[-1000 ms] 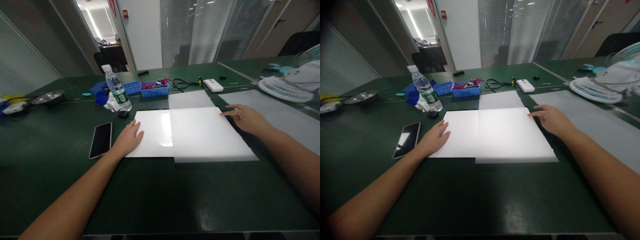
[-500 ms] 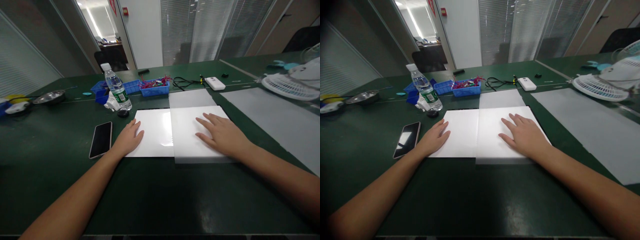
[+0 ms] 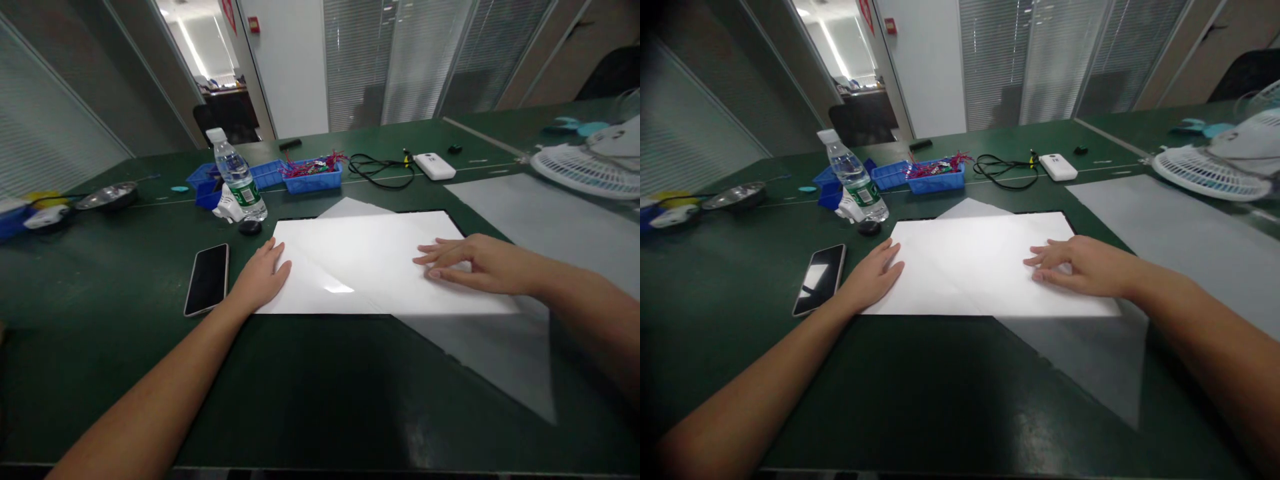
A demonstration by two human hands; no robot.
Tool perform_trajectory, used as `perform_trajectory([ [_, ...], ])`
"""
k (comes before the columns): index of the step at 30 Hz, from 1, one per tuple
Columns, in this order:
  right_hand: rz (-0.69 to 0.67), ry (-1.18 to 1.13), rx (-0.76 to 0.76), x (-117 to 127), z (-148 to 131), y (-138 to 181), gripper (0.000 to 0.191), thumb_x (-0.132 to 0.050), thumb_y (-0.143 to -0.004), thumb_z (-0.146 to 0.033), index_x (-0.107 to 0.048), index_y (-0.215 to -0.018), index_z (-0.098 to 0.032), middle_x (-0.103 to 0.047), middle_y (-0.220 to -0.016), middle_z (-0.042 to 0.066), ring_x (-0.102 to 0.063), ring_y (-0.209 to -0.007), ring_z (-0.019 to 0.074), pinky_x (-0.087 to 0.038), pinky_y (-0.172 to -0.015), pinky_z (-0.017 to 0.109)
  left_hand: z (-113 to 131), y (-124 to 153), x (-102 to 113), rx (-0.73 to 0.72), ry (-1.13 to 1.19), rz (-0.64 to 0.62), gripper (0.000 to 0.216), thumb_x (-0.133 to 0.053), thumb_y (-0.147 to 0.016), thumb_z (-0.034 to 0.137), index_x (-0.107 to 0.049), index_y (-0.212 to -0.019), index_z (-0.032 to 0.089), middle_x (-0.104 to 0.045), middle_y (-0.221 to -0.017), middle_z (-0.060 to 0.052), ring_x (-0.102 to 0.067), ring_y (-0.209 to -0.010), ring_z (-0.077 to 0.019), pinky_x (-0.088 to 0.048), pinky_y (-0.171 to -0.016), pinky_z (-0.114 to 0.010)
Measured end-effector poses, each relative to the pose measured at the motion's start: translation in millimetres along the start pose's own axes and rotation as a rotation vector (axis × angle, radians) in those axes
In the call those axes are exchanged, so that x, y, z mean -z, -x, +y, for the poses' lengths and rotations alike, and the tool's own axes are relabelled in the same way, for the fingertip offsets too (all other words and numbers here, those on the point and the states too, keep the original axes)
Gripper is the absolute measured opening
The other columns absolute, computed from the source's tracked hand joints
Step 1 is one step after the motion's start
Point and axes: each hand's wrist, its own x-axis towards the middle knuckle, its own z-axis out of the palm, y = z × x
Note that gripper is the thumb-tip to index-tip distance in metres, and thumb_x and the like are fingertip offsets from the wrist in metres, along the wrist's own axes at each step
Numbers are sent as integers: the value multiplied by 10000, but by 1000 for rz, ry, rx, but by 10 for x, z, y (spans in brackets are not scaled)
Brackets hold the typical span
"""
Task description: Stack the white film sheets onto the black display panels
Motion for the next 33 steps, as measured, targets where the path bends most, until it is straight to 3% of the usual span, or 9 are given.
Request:
perform_trajectory([
  [6,227,320,-207,1,230,88,375,-592,-1034,-557,-876,-1090,-319,-839,-1187,80,-801,-1028,351,-644,-893,592,-20,3,-16,-11,44,18,731,-349,-1074,497,-539,-1608,36,-426,-1751,-236,-385,-1656,-336,-275,-1371,-508],
  [9,241,461,-353,-84,126,86,419,-602,-1018,-635,-874,-1092,-325,-841,-998,111,-760,-752,321,-631,-736,543,-33,6,-27,-18,65,37,718,-340,-1083,516,-562,-1594,62,-443,-1746,-221,-396,-1652,-329,-277,-1371,-512],
  [11,216,500,-390,-165,36,64,488,-578,-1015,-694,-867,-1150,-324,-835,-1006,124,-744,-709,311,-626,-705,535,-38,7,-34,-22,76,48,721,-335,-1086,532,-571,-1585,70,-454,-1741,-214,-397,-1651,-323,-272,-1373,-511],
  [13,187,485,-365,-247,-27,27,554,-547,-1021,-722,-832,-1286,-328,-827,-1171,131,-777,-814,331,-643,-755,560,-40,6,-38,-22,90,53,743,-316,-1088,559,-579,-1573,61,-463,-1734,-220,-395,-1652,-321,-271,-1374,-508],
  [15,167,429,-292,-318,-56,-22,622,-519,-1037,-718,-755,-1454,-322,-770,-1380,140,-786,-1066,380,-646,-886,608,-42,3,-40,-18,111,59,760,-296,-1089,593,-595,-1556,75,-489,-1718,-210,-402,-1647,-315,-278,-1372,-508],
  [19,136,309,-125,-424,-116,-126,679,-503,-1073,-664,-596,-1642,-304,-564,-1665,123,-562,-1506,388,-510,-1190,633,-51,-9,-36,6,154,68,764,-321,-1071,652,-615,-1541,126,-526,-1700,-173,-420,-1636,-304,-269,-1377,-509],
  [21,147,308,-97,-468,-196,-177,687,-500,-1079,-657,-586,-1650,-286,-525,-1692,134,-521,-1539,401,-463,-1229,648,-49,-10,-27,23,143,60,786,-434,-1026,677,-599,-1559,122,-479,-1731,-184,-424,-1633,-324,-270,-1376,-511],
  [25,174,378,-114,-521,-397,-259,699,-440,-1097,-668,-604,-1628,-244,-532,-1674,181,-536,-1518,432,-488,-1180,669,-32,-2,-4,44,73,34,845,-650,-912,602,-570,-1595,111,-417,-1765,-198,-431,-1626,-366,-297,-1369,-504],
  [33,192,288,-55,-484,-398,-273,647,-447,-1118,-598,-637,-1594,-203,-562,-1650,176,-551,-1520,375,-481,-1220,621,-73,-40,-25,22,116,67,653,-591,-957,463,-651,-1527,150,-486,-1726,-160,-498,-1585,-332,-317,-1368,-492],
])
